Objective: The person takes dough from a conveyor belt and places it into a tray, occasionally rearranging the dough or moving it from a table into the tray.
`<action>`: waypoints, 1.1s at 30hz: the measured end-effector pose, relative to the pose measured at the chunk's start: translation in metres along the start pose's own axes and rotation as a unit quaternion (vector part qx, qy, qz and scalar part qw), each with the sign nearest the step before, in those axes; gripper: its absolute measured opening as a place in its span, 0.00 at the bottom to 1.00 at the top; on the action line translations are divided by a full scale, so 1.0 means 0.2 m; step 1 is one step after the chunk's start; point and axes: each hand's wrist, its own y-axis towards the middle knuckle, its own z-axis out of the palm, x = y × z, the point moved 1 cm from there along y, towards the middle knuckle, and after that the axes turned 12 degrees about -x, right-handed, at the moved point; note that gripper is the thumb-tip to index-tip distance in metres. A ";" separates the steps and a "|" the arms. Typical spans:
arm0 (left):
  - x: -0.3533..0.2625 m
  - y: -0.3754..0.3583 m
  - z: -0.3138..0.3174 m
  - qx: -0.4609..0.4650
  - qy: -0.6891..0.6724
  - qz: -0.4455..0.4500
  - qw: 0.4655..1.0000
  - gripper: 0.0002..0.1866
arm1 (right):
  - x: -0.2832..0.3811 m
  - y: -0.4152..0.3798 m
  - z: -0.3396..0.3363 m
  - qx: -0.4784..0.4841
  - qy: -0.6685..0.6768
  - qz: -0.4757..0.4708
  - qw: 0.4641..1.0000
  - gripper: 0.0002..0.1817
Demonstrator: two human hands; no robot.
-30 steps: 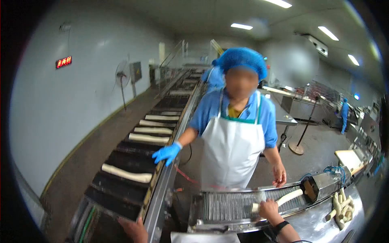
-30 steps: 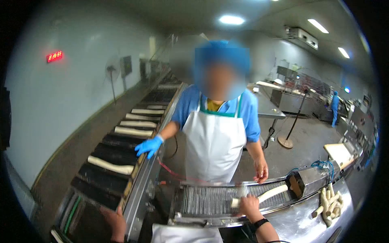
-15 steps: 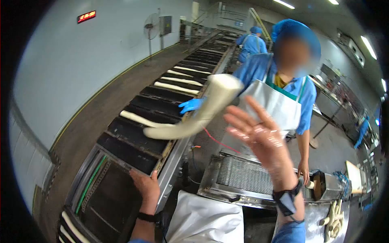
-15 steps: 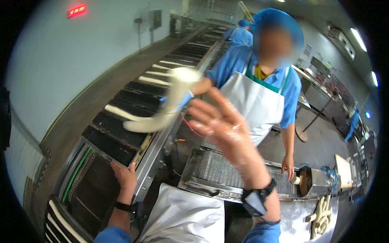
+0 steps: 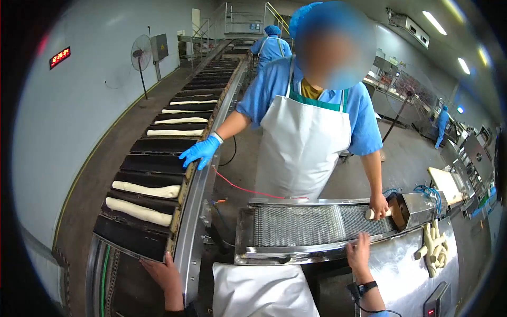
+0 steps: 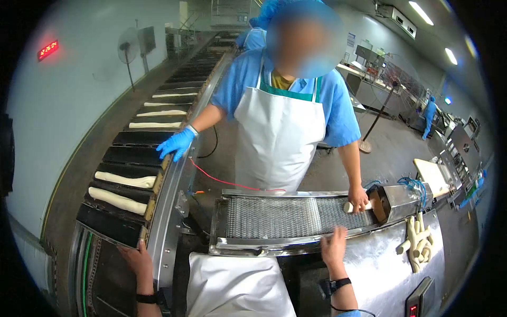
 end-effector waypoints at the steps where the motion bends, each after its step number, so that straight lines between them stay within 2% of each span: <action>1: 0.04 -0.01 0.03 -0.026 0.008 0.025 0.999 0.47 | -0.21 -0.09 0.01 -0.016 -0.037 0.050 0.998 0.38; 2: 0.02 -0.01 0.02 -0.024 0.009 0.029 0.999 0.47 | -0.37 -0.15 0.03 -0.032 -0.074 0.100 0.992 0.38; 3: 0.00 -0.01 0.00 -0.008 0.020 0.020 1.000 0.47 | -0.40 -0.15 0.00 -0.032 -0.074 0.105 0.991 0.38; 5: -0.03 0.00 -0.05 0.031 0.043 -0.001 0.999 0.49 | -0.46 -0.19 -0.10 -0.002 -0.177 0.220 0.959 0.36; 6: -0.06 0.01 -0.07 0.031 0.043 0.004 0.999 0.49 | -0.46 -0.17 -0.12 -0.001 -0.176 0.225 0.958 0.36; 9: -0.07 -0.01 -0.06 0.038 0.048 -0.011 0.998 0.50 | -0.43 -0.09 -0.14 0.027 -0.181 0.216 0.959 0.36; 10: -0.07 0.00 -0.02 0.012 0.025 -0.027 0.999 0.49 | -0.45 -0.03 -0.09 0.021 -0.176 0.212 0.961 0.36; 12: -0.03 -0.01 0.00 -0.016 0.011 -0.043 0.999 0.48 | -0.49 0.02 -0.02 -0.037 -0.135 0.182 0.973 0.37; 14: -0.07 -0.01 -0.05 0.023 0.007 -0.019 1.000 0.50 | -0.50 0.08 0.03 -0.046 -0.141 0.164 0.975 0.37; 18: -0.04 -0.02 -0.02 0.026 0.020 -0.015 0.999 0.49 | -0.52 0.19 0.11 -0.048 -0.188 0.150 0.970 0.36; 20: -0.06 -0.02 -0.02 -0.009 0.025 0.001 1.000 0.49 | -0.51 0.23 0.12 -0.024 -0.192 0.154 0.969 0.35; 22: -0.05 -0.02 -0.04 -0.001 0.020 -0.005 1.000 0.49 | -0.49 0.25 0.11 -0.010 -0.186 0.154 0.970 0.35; 30: -0.10 -0.01 -0.06 0.002 -0.001 -0.047 0.999 0.51 | -0.60 0.27 0.17 -0.036 -0.177 0.143 0.973 0.37; 33: -0.06 -0.01 -0.02 -0.009 0.014 -0.038 0.999 0.51 | -0.61 0.32 0.17 -0.045 -0.152 0.175 0.972 0.39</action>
